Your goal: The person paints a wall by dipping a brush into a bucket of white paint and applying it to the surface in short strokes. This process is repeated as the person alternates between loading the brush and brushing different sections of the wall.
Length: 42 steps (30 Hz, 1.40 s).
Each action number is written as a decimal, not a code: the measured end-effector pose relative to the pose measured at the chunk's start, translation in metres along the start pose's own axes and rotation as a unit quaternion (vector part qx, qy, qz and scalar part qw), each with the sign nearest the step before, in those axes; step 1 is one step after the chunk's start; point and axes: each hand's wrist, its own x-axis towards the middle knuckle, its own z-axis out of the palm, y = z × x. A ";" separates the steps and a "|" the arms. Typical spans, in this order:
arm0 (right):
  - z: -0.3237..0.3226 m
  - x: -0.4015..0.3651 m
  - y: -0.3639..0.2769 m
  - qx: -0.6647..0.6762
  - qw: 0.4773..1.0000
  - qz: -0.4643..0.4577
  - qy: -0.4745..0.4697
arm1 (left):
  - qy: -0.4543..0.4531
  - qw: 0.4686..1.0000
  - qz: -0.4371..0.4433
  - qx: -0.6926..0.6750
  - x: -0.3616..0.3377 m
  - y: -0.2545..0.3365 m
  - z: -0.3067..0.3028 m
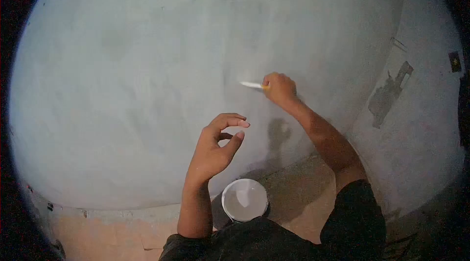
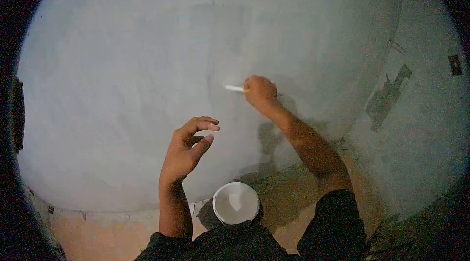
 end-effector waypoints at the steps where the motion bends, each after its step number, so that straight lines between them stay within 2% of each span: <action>1: -0.017 0.016 -0.005 -0.004 1.000 0.010 0.022 | -0.008 1.000 0.004 0.003 0.002 -0.002 0.000; 3: -0.050 0.060 -0.004 -0.009 0.995 -0.018 0.101 | -0.013 1.000 0.004 0.003 0.005 -0.004 0.003; 4: -0.083 0.075 -0.022 -0.006 0.996 0.024 0.081 | -0.017 1.000 0.003 0.003 0.007 -0.002 0.004; 7: -0.140 0.119 -0.040 -0.056 0.976 -0.056 0.205 | -0.017 1.000 -0.005 0.003 0.013 0.010 0.010; 8: -0.154 0.124 -0.048 -0.054 0.976 -0.053 0.205 | -0.013 1.000 -0.008 0.000 0.015 0.013 0.011; 11: -0.173 0.132 -0.058 -0.088 0.962 -0.060 0.252 | -0.013 1.000 -0.001 -0.010 0.019 0.018 0.011; 13: -0.173 0.125 -0.059 -0.016 0.941 -0.072 0.331 | -0.008 1.000 -0.009 -0.023 0.019 0.023 0.010; 16: -0.165 0.115 -0.056 -0.016 0.951 -0.070 0.302 | -0.011 1.000 -0.020 -0.002 0.017 0.020 0.005; 19: -0.120 0.097 -0.058 -0.071 0.962 -0.099 0.244 | -0.006 1.000 -0.029 -0.009 0.013 0.027 0.004; 21: -0.101 0.071 -0.059 -0.064 0.979 -0.100 0.163 | 0.000 1.000 -0.021 -0.017 0.010 0.031 0.003; 23: -0.071 0.052 -0.055 -0.059 0.985 -0.082 0.138 | -0.002 1.000 -0.023 -0.015 0.008 0.031 -0.001; 29: 0.010 -0.008 -0.042 -0.101 0.987 -0.106 0.072 | -0.010 0.999 -0.039 -0.012 0.004 0.028 -0.004; 32: 0.043 -0.032 -0.042 -0.147 0.970 -0.154 0.116 | -0.012 0.999 -0.051 -0.010 0.001 0.027 -0.004; 34: 0.045 -0.037 -0.044 -0.162 0.970 -0.151 0.097 | -0.010 0.999 -0.031 -0.002 -0.002 0.022 -0.005; 36: 0.036 -0.036 -0.037 -0.080 0.989 -0.124 -0.009 | -0.012 0.999 -0.048 0.001 -0.004 0.023 -0.005; 37: 0.029 -0.033 -0.036 -0.061 0.989 -0.125 0.047 | -0.013 0.999 -0.046 0.003 -0.006 0.022 -0.006; 38: 0.019 -0.025 -0.035 -0.061 0.989 -0.128 0.048 | -0.011 0.999 -0.045 0.003 -0.006 0.021 -0.006; 40: -0.007 0.000 -0.035 -0.042 0.996 -0.065 0.039 | -0.014 0.999 -0.052 0.002 -0.008 0.019 -0.006; 42: -0.037 0.029 -0.040 -0.011 0.997 -0.033 0.074 | -0.015 0.998 -0.053 0.008 -0.008 0.019 -0.006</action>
